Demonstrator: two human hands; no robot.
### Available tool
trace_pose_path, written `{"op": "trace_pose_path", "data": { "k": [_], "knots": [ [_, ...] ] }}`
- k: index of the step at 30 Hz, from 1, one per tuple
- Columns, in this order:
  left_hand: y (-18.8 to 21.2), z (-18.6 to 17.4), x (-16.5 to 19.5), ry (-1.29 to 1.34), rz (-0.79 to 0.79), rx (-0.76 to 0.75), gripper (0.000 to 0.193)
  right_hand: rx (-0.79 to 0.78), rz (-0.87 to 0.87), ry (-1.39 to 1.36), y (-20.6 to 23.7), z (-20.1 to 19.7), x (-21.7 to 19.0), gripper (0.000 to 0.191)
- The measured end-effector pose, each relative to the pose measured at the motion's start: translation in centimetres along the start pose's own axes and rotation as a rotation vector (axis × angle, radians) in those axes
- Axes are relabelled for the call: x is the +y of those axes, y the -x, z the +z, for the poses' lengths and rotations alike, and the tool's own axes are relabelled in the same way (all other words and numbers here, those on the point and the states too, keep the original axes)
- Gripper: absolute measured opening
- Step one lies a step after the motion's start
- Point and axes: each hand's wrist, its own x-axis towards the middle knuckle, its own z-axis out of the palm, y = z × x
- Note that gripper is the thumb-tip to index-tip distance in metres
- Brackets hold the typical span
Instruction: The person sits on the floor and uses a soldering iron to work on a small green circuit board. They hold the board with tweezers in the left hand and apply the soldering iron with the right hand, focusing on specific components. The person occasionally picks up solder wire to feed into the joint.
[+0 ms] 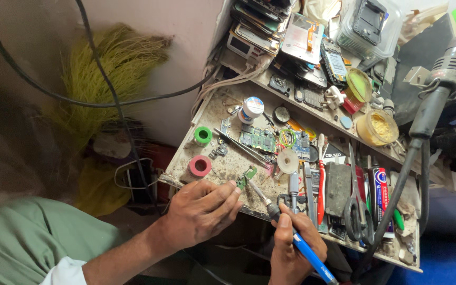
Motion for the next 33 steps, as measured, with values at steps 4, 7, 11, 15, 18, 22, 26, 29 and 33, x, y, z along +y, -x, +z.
{"op": "trace_pose_path", "data": {
  "k": [4,7,11,15,18,22,26,29,33],
  "knots": [
    [0.06,-0.06,0.04,0.013,-0.008,-0.007,0.019,0.004,0.014,0.0,0.0,0.08,-0.22,0.02],
    [0.09,-0.03,0.05,0.014,-0.01,-0.007,0.019,0.004,0.031,0.014,-0.01,0.08,-0.41,0.02],
    [0.13,0.01,-0.01,0.021,-0.005,-0.003,0.019,-0.005,0.028,-0.011,-0.1,0.08,-0.54,0.02],
    [0.13,0.08,0.04,0.013,-0.01,0.01,0.018,-0.002,0.036,-0.003,-0.02,0.05,-0.56,0.021],
    [0.1,0.09,0.0,0.015,-0.007,0.009,0.018,0.003,0.029,-0.024,-0.02,0.09,-0.38,0.022],
    [0.11,0.03,0.04,0.018,-0.01,0.008,0.018,0.018,0.025,-0.024,0.07,0.04,-0.1,0.022],
    [0.11,0.03,-0.02,0.029,-0.005,-0.003,0.02,0.018,0.013,-0.039,0.1,0.02,0.11,0.022],
    [0.11,0.1,-0.03,0.016,-0.002,0.006,0.019,0.041,0.047,-0.063,0.21,0.13,0.14,0.023],
    [0.11,0.1,-0.11,0.015,0.008,0.003,0.018,0.038,0.054,-0.038,0.16,0.17,-0.05,0.023]
  ]
}}
